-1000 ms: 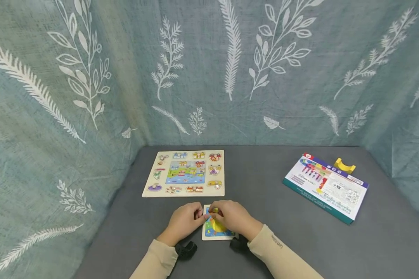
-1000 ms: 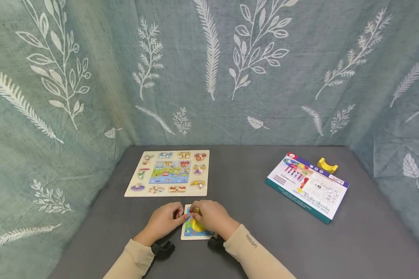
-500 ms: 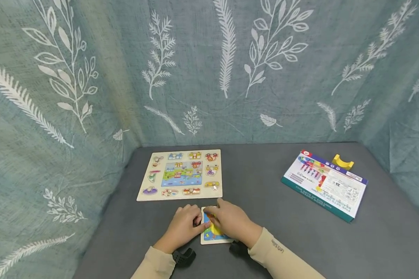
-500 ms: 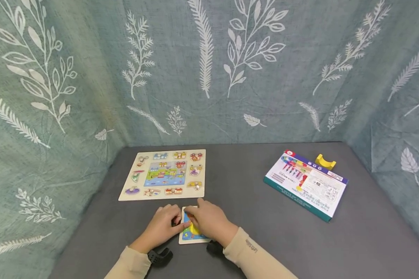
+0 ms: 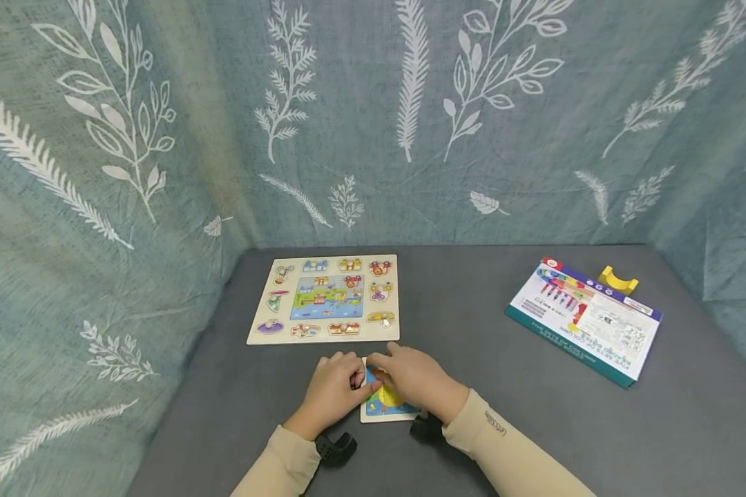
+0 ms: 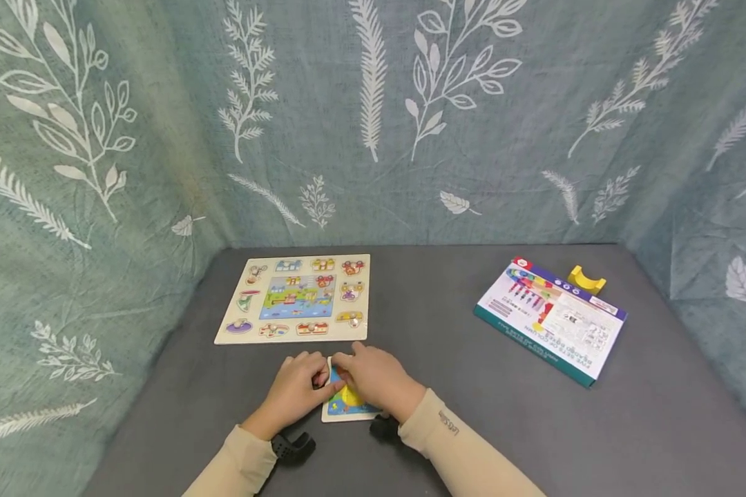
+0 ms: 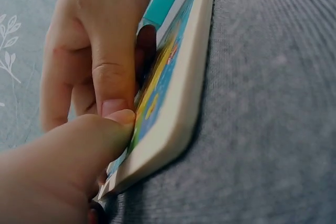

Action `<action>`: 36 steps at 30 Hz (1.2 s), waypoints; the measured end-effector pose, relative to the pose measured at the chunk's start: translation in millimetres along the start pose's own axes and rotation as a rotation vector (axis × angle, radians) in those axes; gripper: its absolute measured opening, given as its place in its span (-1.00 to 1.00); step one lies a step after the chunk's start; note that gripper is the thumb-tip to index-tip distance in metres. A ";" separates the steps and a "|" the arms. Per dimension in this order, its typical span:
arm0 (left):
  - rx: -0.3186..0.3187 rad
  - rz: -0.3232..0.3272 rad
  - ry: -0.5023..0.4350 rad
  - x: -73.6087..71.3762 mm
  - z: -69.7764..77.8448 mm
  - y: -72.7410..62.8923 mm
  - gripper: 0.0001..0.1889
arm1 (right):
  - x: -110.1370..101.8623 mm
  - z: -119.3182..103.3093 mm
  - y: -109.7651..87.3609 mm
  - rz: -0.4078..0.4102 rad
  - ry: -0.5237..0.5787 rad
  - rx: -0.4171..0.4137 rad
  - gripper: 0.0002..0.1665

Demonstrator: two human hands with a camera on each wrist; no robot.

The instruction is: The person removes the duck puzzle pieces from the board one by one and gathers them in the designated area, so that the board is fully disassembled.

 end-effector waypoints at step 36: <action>0.021 -0.008 -0.011 -0.3 -3.4 0.0 -0.55 | -2.8 40.3 4.8 0.028 0.746 0.042 -0.81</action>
Point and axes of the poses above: each hand's wrist, its own y-axis towards the middle knuckle, its own x-axis out of the palm, z = x × y, the point moved 4 cm from there along y, towards the middle knuckle, and after that the axes turned 10 degrees about -x, right-handed, at the moved point
